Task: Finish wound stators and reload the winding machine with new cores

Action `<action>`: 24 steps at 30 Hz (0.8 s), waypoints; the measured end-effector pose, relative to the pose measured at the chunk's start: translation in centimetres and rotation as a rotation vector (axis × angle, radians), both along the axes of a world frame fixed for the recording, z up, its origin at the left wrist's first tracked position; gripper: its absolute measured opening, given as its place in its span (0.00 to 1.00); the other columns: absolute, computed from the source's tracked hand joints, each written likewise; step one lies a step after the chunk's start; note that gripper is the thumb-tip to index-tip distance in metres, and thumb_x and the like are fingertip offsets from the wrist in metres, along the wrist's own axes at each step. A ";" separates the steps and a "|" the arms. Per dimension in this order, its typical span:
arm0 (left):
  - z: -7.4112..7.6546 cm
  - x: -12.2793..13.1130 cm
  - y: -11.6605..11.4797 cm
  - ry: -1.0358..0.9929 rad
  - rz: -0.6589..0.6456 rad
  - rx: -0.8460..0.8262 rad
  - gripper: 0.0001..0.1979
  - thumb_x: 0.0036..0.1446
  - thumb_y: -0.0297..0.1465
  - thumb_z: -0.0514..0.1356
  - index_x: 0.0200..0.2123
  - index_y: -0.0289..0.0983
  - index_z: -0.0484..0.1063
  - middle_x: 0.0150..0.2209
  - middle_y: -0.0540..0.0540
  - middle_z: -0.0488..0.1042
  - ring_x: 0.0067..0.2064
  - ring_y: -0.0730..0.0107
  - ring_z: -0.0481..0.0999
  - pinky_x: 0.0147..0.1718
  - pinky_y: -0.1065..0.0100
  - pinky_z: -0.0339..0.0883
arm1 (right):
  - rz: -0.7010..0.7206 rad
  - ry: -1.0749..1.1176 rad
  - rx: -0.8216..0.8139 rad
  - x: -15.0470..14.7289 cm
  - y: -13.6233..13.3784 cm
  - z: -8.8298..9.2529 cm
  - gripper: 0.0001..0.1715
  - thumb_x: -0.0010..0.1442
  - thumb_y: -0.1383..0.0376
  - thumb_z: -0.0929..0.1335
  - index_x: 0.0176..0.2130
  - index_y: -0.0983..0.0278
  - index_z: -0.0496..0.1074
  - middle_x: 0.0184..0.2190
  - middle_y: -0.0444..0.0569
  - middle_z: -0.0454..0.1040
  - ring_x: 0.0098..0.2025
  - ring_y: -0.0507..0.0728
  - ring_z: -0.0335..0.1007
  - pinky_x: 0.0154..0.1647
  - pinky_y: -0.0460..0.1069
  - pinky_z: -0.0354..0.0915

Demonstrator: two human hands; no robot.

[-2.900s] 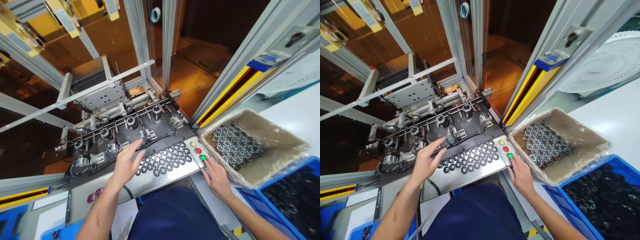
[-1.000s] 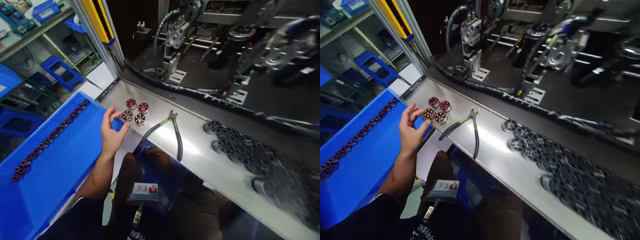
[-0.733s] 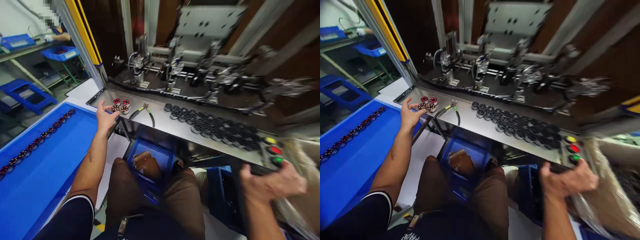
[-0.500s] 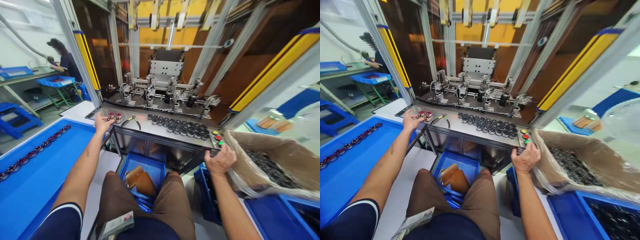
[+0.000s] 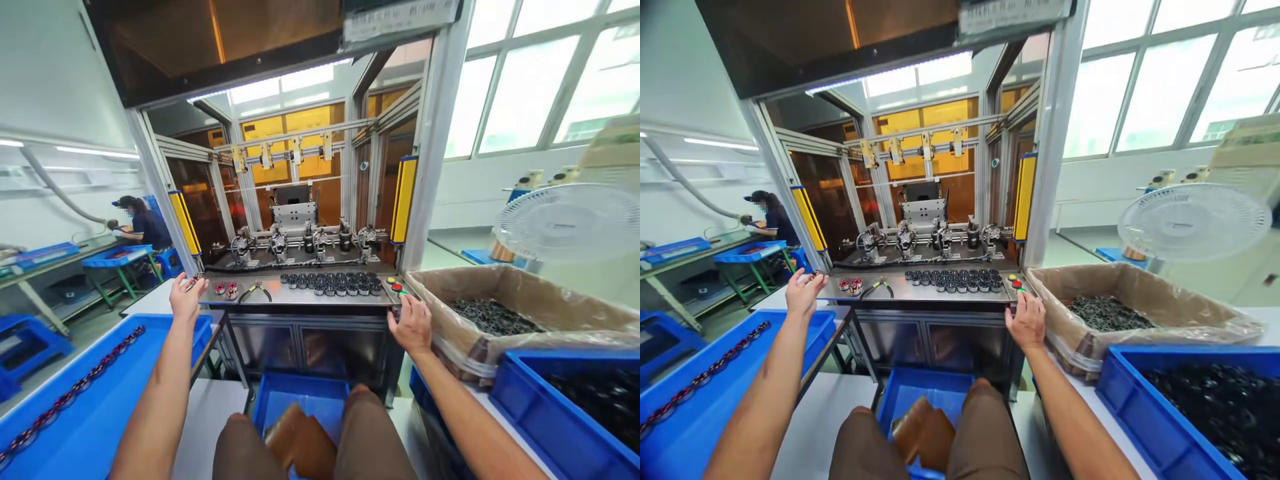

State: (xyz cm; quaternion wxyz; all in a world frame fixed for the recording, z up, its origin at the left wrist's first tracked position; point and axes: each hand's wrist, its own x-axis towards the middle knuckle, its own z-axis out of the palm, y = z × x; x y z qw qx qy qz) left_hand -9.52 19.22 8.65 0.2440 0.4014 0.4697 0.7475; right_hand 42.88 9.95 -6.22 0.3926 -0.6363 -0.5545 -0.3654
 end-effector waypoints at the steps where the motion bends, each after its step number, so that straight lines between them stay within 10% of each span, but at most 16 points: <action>1: -0.3 0.2 -0.7 -0.036 -0.040 0.017 0.28 0.49 0.24 0.66 0.53 0.37 0.63 0.36 0.52 0.70 0.34 0.75 0.79 0.46 0.62 0.77 | 0.003 0.004 -0.010 0.0 0.0 -0.2 0.28 0.60 0.61 0.63 0.55 0.75 0.68 0.49 0.69 0.72 0.52 0.69 0.67 0.55 0.65 0.64; 13: -5.9 5.1 -16.2 0.018 -0.422 0.180 0.34 0.39 0.27 0.77 0.51 0.41 0.72 0.43 0.47 0.79 0.40 0.69 0.83 0.44 0.67 0.80 | 0.164 0.016 0.012 -0.3 -1.1 -1.6 0.33 0.58 0.54 0.67 0.56 0.72 0.67 0.53 0.75 0.67 0.56 0.78 0.65 0.54 0.71 0.61; 20: -6.9 8.1 -19.9 0.323 -0.483 0.313 0.33 0.49 0.28 0.74 0.58 0.43 0.69 0.46 0.46 0.80 0.40 0.72 0.83 0.41 0.72 0.80 | 0.654 -0.006 -0.118 -11.7 -3.9 -5.0 0.21 0.55 0.57 0.71 0.46 0.64 0.72 0.47 0.62 0.74 0.49 0.69 0.72 0.49 0.66 0.68; 24: -8.0 9.2 -20.2 0.405 -0.556 0.336 0.35 0.51 0.25 0.73 0.61 0.43 0.67 0.49 0.45 0.81 0.44 0.70 0.83 0.43 0.73 0.80 | 0.753 0.163 -0.228 -18.0 -7.5 -2.3 0.21 0.62 0.53 0.67 0.49 0.64 0.72 0.45 0.60 0.75 0.46 0.64 0.74 0.45 0.60 0.72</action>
